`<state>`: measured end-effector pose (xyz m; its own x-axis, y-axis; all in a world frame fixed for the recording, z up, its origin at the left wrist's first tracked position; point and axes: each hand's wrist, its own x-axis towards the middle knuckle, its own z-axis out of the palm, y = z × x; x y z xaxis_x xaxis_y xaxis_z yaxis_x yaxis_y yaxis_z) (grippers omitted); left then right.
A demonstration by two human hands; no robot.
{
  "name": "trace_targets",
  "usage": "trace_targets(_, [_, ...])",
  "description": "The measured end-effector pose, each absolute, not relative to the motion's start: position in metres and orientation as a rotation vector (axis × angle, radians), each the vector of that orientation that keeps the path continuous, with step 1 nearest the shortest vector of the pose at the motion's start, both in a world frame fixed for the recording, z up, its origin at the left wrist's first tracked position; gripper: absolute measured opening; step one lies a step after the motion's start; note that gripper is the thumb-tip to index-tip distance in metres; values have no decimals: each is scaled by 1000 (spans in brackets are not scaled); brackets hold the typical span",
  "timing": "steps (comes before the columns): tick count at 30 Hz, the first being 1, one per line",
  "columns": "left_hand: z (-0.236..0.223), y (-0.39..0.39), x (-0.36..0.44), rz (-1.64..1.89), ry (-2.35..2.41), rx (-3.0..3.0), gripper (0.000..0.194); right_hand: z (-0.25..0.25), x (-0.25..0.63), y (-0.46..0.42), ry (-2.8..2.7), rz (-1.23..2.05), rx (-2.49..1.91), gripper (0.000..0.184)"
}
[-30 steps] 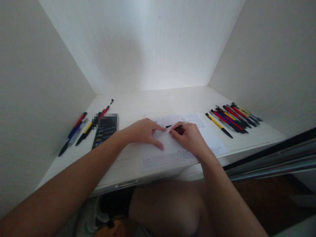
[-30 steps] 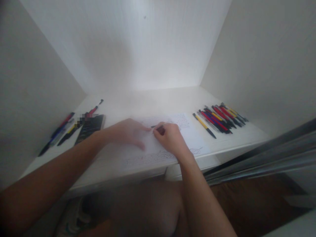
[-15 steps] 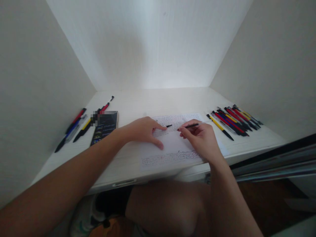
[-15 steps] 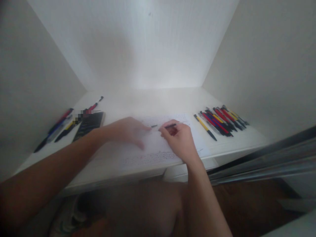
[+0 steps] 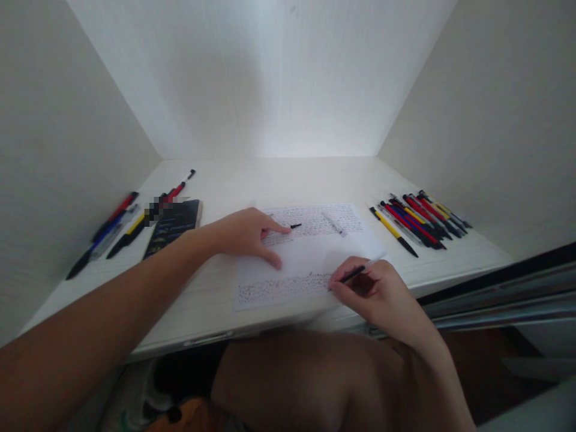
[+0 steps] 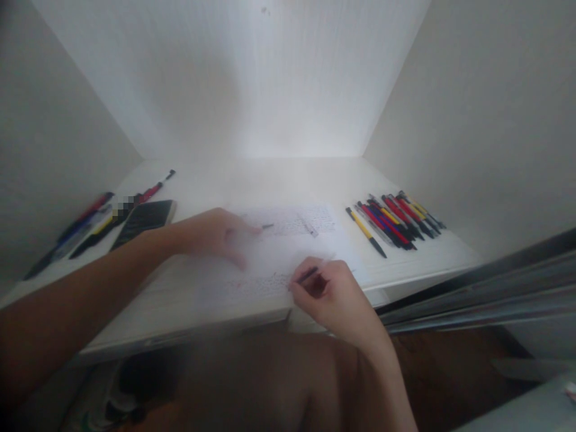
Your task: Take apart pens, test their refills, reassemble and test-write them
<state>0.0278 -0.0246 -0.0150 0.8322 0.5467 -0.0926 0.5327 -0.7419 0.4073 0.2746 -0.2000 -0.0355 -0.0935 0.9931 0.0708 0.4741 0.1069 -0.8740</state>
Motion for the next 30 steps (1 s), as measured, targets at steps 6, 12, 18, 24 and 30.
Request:
trace_targets(6, [-16,-24,28,36,836,2612,81,-40,274,-199,-1682,917,-1458,4])
trace_targets(12, [-17,-25,30,23,854,2619,84,-40,274,-200,-1670,915,-1464,3])
trace_targets(18, [-17,-24,29,29,854,2617,83,-40,275,-200,-1682,904,-1482,4])
trace_targets(24, [-18,-23,27,73,786,2620,77,-37,275,-200,-1655,930,-1464,4])
trace_targets(30, [-16,-15,23,296,839,2693,50,-35,279,-197,-1486,960,-1341,9])
